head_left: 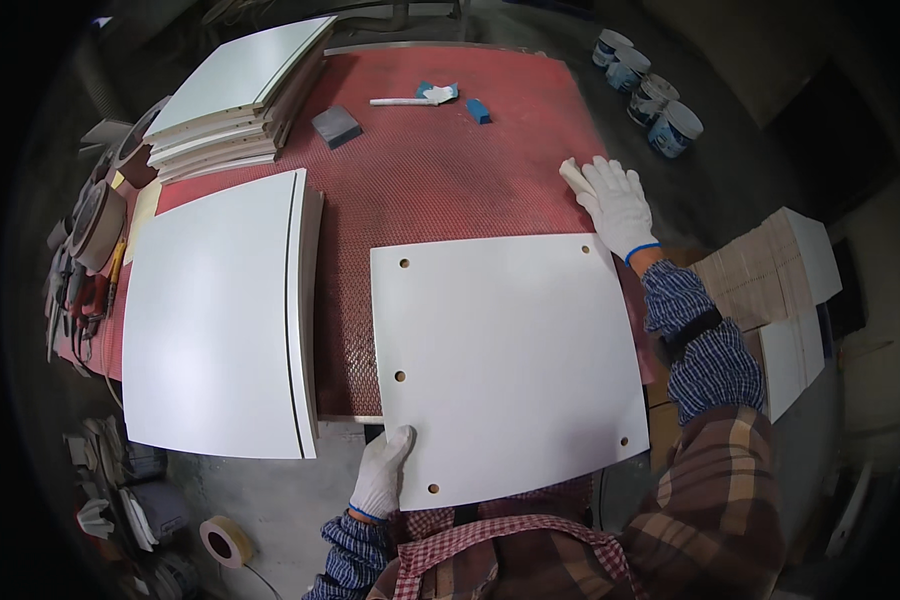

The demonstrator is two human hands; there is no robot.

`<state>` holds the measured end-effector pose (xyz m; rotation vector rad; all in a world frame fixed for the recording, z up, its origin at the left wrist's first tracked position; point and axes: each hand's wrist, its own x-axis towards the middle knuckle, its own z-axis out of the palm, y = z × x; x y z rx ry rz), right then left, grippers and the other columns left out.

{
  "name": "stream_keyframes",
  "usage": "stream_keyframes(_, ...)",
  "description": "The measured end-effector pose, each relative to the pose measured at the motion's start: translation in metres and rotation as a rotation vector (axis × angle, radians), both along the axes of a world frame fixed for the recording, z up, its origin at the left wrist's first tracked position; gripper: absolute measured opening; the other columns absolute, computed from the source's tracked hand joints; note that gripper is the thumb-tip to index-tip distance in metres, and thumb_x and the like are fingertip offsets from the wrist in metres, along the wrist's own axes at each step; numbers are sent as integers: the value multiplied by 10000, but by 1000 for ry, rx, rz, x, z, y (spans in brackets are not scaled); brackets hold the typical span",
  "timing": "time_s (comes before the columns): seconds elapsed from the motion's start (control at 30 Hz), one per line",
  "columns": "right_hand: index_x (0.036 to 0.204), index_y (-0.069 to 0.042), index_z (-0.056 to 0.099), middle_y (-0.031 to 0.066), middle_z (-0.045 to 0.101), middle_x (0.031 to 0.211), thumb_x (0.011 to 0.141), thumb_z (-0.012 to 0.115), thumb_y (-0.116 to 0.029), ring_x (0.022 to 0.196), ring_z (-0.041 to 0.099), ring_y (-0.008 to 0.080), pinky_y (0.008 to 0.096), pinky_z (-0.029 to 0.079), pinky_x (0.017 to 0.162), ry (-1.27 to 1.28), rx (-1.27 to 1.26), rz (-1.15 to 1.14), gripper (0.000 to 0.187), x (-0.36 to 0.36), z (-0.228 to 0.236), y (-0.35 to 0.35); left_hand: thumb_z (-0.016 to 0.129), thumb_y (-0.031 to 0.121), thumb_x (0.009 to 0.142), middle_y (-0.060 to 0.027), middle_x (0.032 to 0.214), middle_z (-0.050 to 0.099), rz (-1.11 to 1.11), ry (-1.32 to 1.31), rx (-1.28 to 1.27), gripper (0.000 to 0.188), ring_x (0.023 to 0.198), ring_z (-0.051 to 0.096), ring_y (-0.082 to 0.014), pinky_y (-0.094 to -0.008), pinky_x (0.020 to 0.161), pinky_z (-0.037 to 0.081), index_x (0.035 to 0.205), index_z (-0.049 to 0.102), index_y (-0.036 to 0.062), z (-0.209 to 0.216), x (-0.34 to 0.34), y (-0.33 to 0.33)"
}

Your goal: The recorder is inspecting white furniture panels, marking specific spots with a blue marker, and wiping the surfaces with a cloth.

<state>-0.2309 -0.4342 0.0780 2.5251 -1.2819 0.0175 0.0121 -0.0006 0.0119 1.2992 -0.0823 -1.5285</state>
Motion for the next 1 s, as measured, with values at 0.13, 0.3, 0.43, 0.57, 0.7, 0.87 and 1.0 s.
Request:
stream_keyframes(0.13,1578,-71,377,139,366,1645,933,608,-593,1514,345,332,469,300,1224,-154,97,-175,861,95,-2,-72,639,300,1041,-110,1135,677,-14,-27,89,485,948,675,-164,-319,844,582,1304,566,-101,-2,4,3)
stream_keyframes(0.3,1565,-50,387,187,387,1625,902,625,-654,1455,443,351,481,410,1151,-430,238,-136,928,194,-26,-128,622,302,1032,-128,1206,671,-138,92,184,529,1059,655,-173,-319,938,545,1347,552,-117,16,16,-7)
stream_keyframes(0.43,1474,-105,510,180,576,1450,932,616,-564,1322,569,381,509,467,1064,-378,259,-280,718,226,-42,-157,625,311,1033,-145,1318,645,-143,166,110,575,1175,616,-185,-342,1050,482,1417,519,-105,7,17,-4)
stream_keyframes(0.57,1371,-136,615,176,616,1380,964,589,-431,1279,594,375,499,475,1055,-514,182,-265,503,230,-54,-173,571,291,1079,-170,1341,633,-158,249,82,546,1214,596,-200,-344,1077,464,1425,504,-126,0,18,2)
stream_keyframes(0.7,1309,-186,670,148,602,1382,952,603,-311,1265,601,359,481,477,1059,-657,140,-155,384,230,-38,-174,640,377,1042,-22,1109,710,-230,32,79,474,1018,588,-102,-275,908,490,1255,677,-45,17,26,-1)
stream_keyframes(0.87,1216,-176,731,103,580,1422,941,606,-187,1283,589,334,447,471,1082,-578,101,33,301,244,-12,-179,646,382,1038,-7,980,690,-229,38,35,444,878,581,-86,-271,782,494,1230,688,-17,22,29,-4)
stream_keyframes(1.0,1199,-189,743,53,562,1459,953,591,-131,1306,579,312,429,477,1089,-422,38,138,295,271,-5,-179,639,415,1040,65,741,553,-233,106,62,409,667,456,-40,-244,584,367,1130,709,23,26,28,-3)
